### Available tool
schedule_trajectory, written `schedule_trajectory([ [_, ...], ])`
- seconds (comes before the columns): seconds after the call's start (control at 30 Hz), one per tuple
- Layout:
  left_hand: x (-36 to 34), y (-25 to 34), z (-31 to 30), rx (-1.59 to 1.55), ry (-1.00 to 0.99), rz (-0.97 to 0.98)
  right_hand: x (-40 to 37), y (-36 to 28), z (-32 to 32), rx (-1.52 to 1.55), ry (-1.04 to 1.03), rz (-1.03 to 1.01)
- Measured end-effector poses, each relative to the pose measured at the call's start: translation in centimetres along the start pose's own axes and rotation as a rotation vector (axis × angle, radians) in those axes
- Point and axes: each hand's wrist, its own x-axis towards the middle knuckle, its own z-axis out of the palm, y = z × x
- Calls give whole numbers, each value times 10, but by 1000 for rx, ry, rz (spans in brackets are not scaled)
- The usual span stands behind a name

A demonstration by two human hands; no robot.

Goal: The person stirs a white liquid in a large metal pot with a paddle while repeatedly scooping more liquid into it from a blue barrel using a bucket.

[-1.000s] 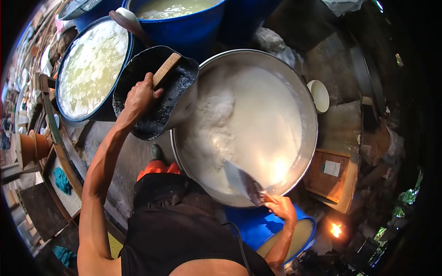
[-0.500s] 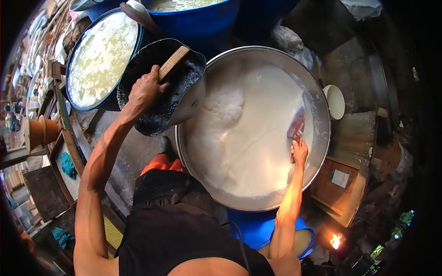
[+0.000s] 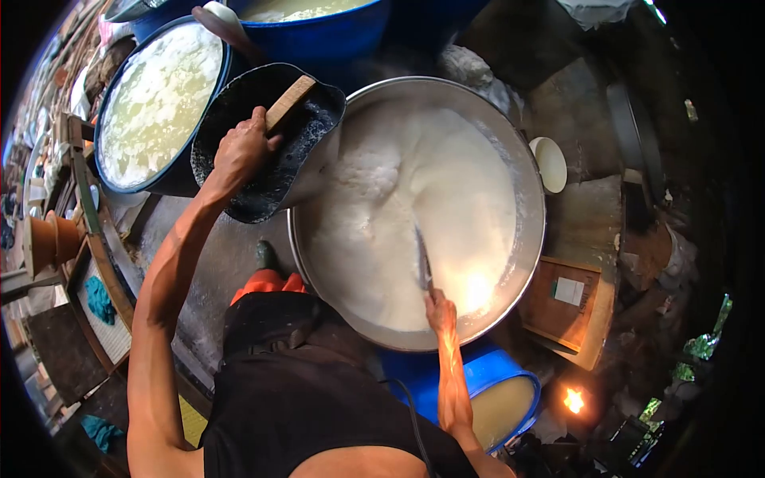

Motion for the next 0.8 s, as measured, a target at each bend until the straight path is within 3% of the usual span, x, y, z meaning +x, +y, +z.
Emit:
schedule_trajectory([
  [0.2, -4, -3, 3, -11, 40, 38, -75, -42, -33, -112, -203, 1],
  [0.3, -4, -4, 5, 16, 38, 34, -85, -47, -89, -181, -345, -32],
  [0.37, -5, -5, 6, 19, 50, 27, -85, -30, -127, 90, -409, 61],
  [0.4, -5, -6, 7, 17, 61, 19, -80, -52, -161, 275, -502, 279],
  [0.47, -3, -9, 9, 27, 59, 12, -77, -41, -180, 405, -461, 458],
  [0.53, 0, -11, 13, 35, 56, 0, -65, -24, -176, 518, -246, 505],
  [0.67, 4, -16, 17, 41, 55, -18, 3, 19, -145, 577, 188, 386],
  [0.77, 4, -13, 16, 48, 38, -31, 79, 61, -126, 637, 300, 416],
  [0.8, 4, -12, 15, 49, 44, -21, 103, 80, -117, 586, 353, 333],
])
